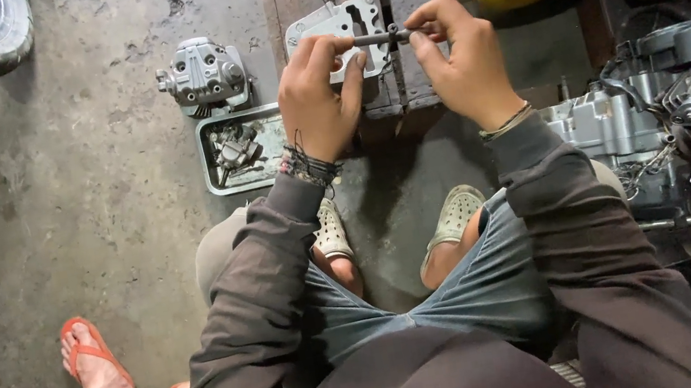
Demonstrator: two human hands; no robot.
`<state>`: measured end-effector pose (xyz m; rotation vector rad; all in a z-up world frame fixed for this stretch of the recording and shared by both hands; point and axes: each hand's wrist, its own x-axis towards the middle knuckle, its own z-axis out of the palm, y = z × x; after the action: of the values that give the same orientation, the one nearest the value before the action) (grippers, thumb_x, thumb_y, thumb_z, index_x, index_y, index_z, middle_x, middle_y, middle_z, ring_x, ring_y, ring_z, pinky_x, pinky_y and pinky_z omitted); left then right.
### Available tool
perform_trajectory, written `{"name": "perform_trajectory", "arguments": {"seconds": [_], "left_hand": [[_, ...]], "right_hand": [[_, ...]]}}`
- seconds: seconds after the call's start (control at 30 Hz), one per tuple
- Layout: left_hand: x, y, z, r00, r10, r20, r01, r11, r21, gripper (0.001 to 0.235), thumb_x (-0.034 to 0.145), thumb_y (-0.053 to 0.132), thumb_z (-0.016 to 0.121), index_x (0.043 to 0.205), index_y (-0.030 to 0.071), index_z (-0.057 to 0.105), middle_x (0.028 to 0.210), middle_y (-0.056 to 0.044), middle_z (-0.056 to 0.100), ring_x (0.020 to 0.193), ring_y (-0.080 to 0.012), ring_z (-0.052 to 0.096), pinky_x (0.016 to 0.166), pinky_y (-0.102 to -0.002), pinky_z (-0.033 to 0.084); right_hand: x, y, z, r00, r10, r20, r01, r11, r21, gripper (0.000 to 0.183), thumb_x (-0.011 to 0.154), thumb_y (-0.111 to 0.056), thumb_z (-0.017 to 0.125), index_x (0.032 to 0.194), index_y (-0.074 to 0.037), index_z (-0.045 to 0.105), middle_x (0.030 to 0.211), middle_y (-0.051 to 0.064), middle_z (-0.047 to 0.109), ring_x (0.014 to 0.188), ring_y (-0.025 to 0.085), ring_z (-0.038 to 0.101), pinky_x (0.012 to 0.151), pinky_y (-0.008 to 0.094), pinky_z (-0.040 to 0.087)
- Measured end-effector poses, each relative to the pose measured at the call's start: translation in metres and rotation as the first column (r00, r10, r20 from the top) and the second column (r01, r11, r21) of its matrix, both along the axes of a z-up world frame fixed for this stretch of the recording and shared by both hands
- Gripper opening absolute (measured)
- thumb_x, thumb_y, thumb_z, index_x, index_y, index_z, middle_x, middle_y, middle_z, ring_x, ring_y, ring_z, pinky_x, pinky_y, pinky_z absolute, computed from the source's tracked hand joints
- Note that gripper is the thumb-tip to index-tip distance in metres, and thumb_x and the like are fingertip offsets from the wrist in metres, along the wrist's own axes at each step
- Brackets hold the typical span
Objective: Evaluating the seating of a valve within a motorcycle cylinder head by manual insertion and rotation.
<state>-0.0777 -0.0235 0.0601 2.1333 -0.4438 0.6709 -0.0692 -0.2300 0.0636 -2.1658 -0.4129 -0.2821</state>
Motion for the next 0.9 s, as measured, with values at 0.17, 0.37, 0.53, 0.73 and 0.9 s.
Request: {"name": "perform_trajectory", "arguments": {"seconds": [0.17, 0.37, 0.53, 0.73, 0.9], "left_hand": [[0.012, 0.001, -0.017, 0.988, -0.051, -0.144, 0.03, 0.989, -0.143, 0.015, 0.099, 0.016, 0.064, 0.113, 0.012, 0.064, 0.102, -0.004, 0.069, 0.08, -0.014, 0.066, 0.07, -0.028, 0.055], [0.015, -0.004, -0.01, 0.965, -0.139, -0.223, 0.077, 0.961, -0.265, 0.014, 0.097, 0.011, 0.063, 0.109, 0.008, 0.07, 0.1, -0.005, 0.073, 0.088, -0.0155, 0.068, 0.075, -0.026, 0.058], [0.016, -0.005, -0.009, 0.962, -0.135, -0.236, 0.075, 0.966, -0.247, 0.013, 0.096, 0.012, 0.064, 0.108, 0.01, 0.071, 0.096, -0.003, 0.072, 0.084, -0.0138, 0.065, 0.072, -0.025, 0.057], [0.015, -0.001, -0.01, 0.96, -0.152, -0.236, 0.091, 0.964, -0.251, 0.013, 0.096, 0.012, 0.064, 0.107, 0.008, 0.071, 0.098, -0.006, 0.073, 0.087, -0.017, 0.067, 0.075, -0.027, 0.057], [0.016, -0.001, -0.009, 0.967, -0.14, -0.215, 0.089, 0.969, -0.23, 0.013, 0.096, 0.012, 0.065, 0.108, 0.009, 0.071, 0.1, -0.006, 0.074, 0.09, -0.0181, 0.068, 0.078, -0.029, 0.057]], "right_hand": [[-0.003, 0.002, -0.001, 0.991, 0.104, -0.09, -0.104, 0.995, 0.002, 0.024, 0.112, -0.011, 0.051, 0.127, -0.003, 0.068, 0.085, 0.004, 0.062, 0.061, 0.012, 0.043, 0.057, 0.032, 0.034], [0.0, 0.005, -0.009, 0.986, 0.115, -0.117, -0.097, 0.983, 0.153, 0.022, 0.112, -0.01, 0.047, 0.122, 0.001, 0.063, 0.11, 0.012, 0.068, 0.1, 0.023, 0.068, 0.086, 0.035, 0.056], [-0.001, 0.003, -0.01, 0.99, 0.1, -0.1, -0.084, 0.984, 0.159, 0.02, 0.111, -0.008, 0.047, 0.121, 0.002, 0.062, 0.112, 0.014, 0.068, 0.101, 0.024, 0.07, 0.089, 0.036, 0.059], [-0.002, 0.004, -0.01, 0.996, 0.072, -0.057, -0.07, 0.997, 0.045, 0.023, 0.111, -0.012, 0.049, 0.123, -0.001, 0.065, 0.11, 0.011, 0.071, 0.094, 0.024, 0.067, 0.078, 0.036, 0.051], [-0.001, 0.004, -0.009, 0.994, 0.09, -0.063, -0.085, 0.994, 0.07, 0.023, 0.111, -0.012, 0.048, 0.123, 0.0, 0.064, 0.11, 0.012, 0.07, 0.097, 0.024, 0.068, 0.081, 0.036, 0.054]]}}
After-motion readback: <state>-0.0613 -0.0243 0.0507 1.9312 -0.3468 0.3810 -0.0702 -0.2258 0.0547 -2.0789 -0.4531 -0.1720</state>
